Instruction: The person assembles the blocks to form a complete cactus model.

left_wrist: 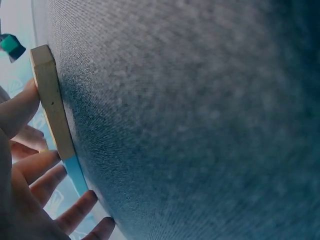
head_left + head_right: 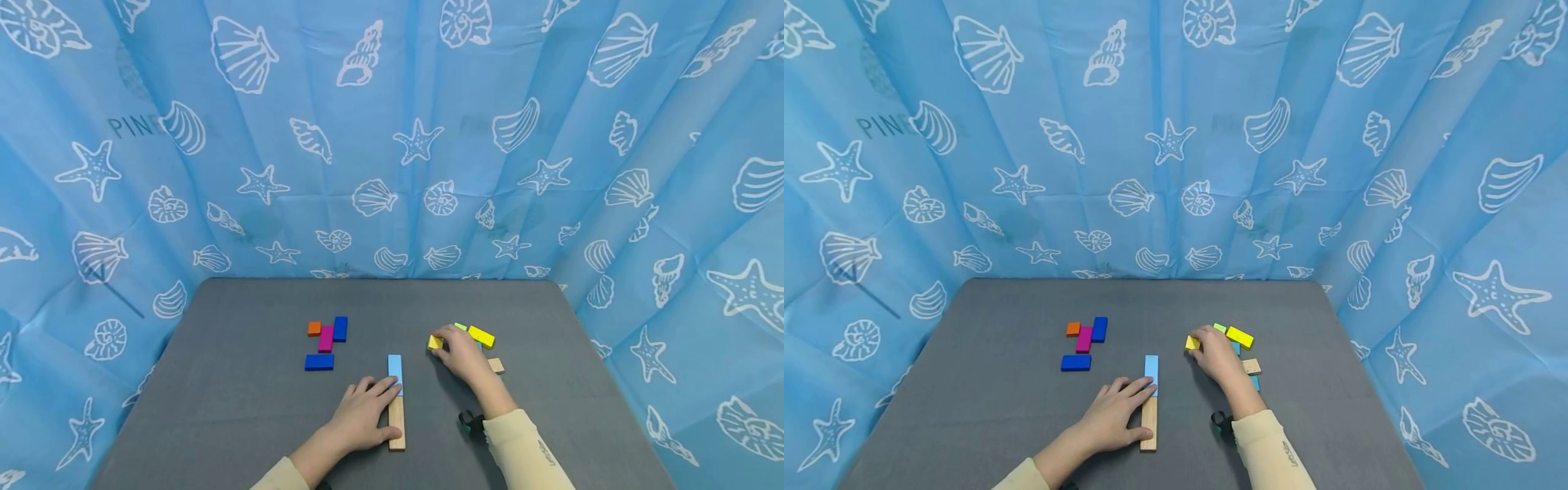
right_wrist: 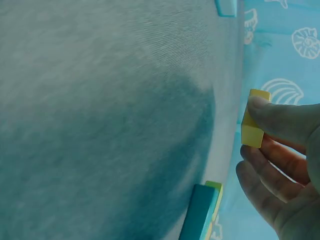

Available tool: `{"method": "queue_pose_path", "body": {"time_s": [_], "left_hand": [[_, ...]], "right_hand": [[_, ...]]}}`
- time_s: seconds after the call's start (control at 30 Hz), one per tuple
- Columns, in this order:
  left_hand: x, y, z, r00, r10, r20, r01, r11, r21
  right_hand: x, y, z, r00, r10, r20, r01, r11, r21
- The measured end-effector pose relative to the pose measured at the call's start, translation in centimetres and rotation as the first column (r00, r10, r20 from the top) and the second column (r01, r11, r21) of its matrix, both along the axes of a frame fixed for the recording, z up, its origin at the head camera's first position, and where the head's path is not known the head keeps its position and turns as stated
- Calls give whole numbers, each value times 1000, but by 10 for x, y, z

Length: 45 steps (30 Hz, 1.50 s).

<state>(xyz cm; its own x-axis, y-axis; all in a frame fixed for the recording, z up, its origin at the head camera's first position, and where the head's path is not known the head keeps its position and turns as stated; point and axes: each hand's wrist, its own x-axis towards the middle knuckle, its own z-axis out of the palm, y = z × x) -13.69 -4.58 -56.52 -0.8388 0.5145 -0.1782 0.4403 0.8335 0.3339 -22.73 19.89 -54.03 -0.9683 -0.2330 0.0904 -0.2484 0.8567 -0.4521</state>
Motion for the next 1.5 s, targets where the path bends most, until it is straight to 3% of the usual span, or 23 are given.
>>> {"method": "queue_pose_path", "body": {"time_s": [0.4,0.8,1.1,1.5], "left_hand": [[1,-2,1,999,-6,-45,6,1000,-18],[0,0,5,999,-18,-35,17,999,-29],[-2,-2,1,999,-24,-24,24,1000,-14],[-4,-1,3,1000,-13,5,13,1000,-17]], "right_hand": [[-8,-19,3,999,35,17,-34,998,-44],[-16,-35,1,996,84,-44,-88,990,-111],[-22,-46,-8,992,120,32,-115,985,-131],[-23,-59,-20,976,213,55,-203,968,-145]]}}
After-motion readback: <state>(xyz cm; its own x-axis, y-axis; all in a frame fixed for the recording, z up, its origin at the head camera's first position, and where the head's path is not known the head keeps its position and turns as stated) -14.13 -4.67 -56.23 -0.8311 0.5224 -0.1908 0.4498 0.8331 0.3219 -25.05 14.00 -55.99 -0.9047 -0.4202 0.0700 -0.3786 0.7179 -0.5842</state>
